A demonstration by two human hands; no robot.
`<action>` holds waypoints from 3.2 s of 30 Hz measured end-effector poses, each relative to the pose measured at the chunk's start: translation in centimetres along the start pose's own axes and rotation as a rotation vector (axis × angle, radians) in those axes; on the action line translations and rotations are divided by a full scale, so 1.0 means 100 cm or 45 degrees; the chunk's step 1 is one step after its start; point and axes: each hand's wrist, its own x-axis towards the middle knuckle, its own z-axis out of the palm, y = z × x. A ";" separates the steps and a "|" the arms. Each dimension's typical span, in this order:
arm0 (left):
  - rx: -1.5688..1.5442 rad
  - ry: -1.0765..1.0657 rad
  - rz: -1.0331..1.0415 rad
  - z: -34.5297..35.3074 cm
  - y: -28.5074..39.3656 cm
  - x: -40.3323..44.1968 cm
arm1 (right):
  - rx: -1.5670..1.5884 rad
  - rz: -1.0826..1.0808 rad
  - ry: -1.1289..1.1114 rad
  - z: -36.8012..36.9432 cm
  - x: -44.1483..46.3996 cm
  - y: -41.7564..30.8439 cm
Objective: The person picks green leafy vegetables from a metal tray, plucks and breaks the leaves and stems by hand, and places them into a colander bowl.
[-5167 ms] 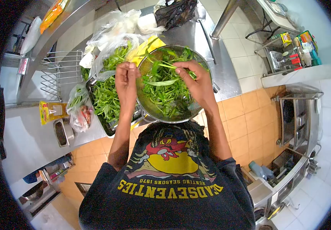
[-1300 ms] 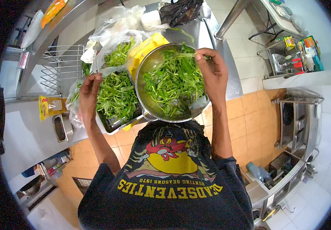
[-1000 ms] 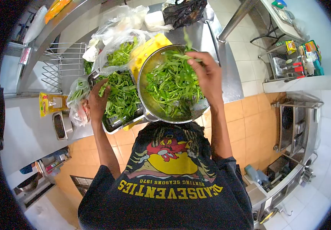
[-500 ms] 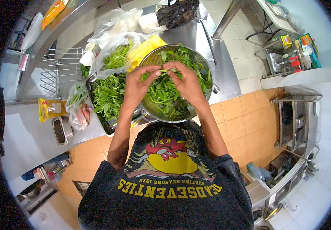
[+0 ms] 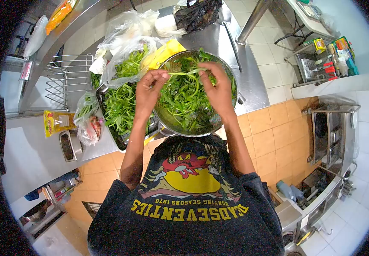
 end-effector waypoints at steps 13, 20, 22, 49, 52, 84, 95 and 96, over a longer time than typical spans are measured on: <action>-0.184 -0.051 -0.166 0.000 0.003 0.003 | -0.398 -0.301 0.065 0.006 -0.003 -0.037; -0.157 -0.133 -0.119 0.003 -0.004 0.000 | -0.428 -0.268 -0.146 0.015 0.006 -0.021; -0.005 -0.141 -0.039 0.003 -0.002 -0.002 | -0.387 -0.257 -0.175 0.015 0.007 -0.020; -0.644 -0.151 -0.437 -0.002 0.007 -0.002 | 0.196 -0.058 -0.103 0.010 0.002 -0.019; -0.903 -0.076 -0.563 -0.022 0.016 -0.001 | 0.183 -0.003 -0.024 0.000 0.004 -0.021; 0.889 0.001 0.689 0.023 0.045 -0.013 | 0.319 0.184 -0.212 0.000 -0.003 -0.021; 0.947 0.044 0.589 0.014 0.030 -0.010 | 0.331 0.227 -0.244 -0.003 -0.003 -0.018; 0.947 0.059 0.578 0.014 0.030 -0.010 | 0.225 0.167 -0.286 -0.003 -0.002 -0.019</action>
